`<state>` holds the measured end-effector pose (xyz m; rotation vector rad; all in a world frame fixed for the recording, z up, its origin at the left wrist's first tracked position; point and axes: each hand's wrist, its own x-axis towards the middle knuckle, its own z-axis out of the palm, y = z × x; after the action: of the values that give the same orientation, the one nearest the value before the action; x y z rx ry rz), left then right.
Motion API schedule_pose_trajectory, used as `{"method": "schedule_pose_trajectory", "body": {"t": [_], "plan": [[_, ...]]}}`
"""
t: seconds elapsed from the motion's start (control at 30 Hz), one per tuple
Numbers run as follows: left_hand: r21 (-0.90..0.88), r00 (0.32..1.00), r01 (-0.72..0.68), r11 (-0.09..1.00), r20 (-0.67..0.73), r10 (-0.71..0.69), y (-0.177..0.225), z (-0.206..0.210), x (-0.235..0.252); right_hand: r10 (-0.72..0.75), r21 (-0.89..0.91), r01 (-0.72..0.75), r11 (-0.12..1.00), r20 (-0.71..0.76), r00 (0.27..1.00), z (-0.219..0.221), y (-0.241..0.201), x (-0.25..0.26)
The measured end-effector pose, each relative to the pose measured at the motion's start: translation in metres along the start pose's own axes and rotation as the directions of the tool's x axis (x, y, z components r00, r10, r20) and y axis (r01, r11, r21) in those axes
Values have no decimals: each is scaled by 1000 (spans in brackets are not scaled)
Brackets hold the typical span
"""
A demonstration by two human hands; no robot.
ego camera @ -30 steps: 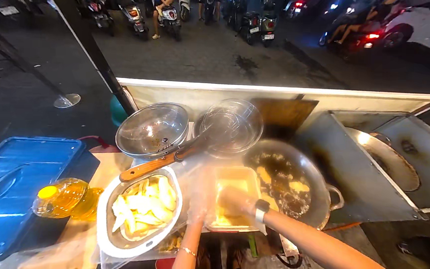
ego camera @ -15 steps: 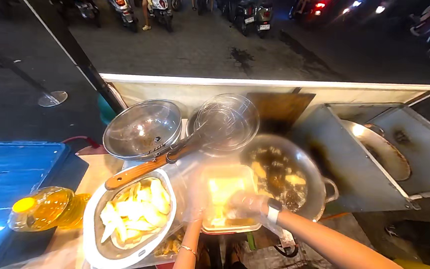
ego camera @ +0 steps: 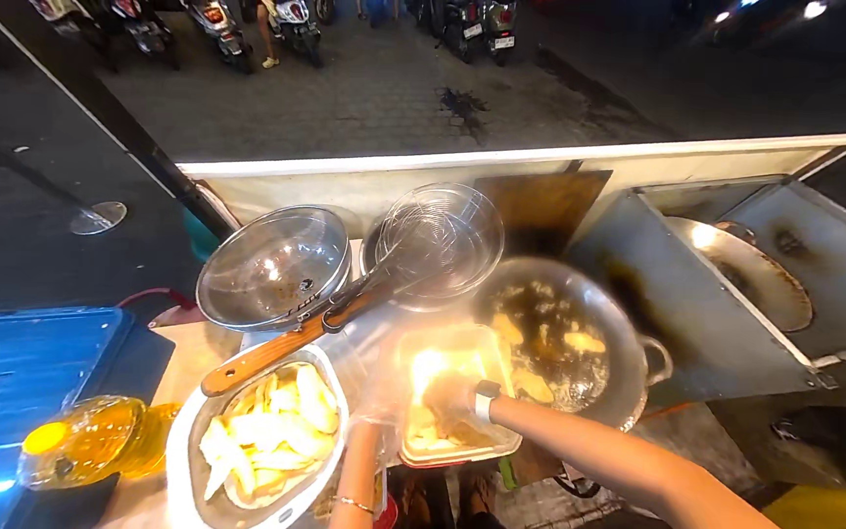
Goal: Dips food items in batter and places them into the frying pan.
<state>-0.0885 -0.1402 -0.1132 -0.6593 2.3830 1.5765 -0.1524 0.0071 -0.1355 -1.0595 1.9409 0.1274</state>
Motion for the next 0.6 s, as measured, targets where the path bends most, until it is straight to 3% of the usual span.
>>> {"method": "schedule_pose_trajectory", "body": {"t": [0.17, 0.43, 0.53, 0.6], "plan": [[126, 996, 59, 990, -79, -49, 4, 12, -4, -112, 61, 115, 991, -58, 992, -6, 23, 0], [171, 988, 23, 985, -153, 4, -1, 21, 1, 12, 264, 47, 963, -218, 976, -15, 33, -19], [163, 986, 17, 986, -166, 11, -6, 23, 7, 50, 238, 35, 971, -341, 939, -13, 35, -30], [165, 985, 15, 986, -170, 13, -5, 23, 9, -21, 164, 93, 982, -395, 918, -9, 37, -34]]}}
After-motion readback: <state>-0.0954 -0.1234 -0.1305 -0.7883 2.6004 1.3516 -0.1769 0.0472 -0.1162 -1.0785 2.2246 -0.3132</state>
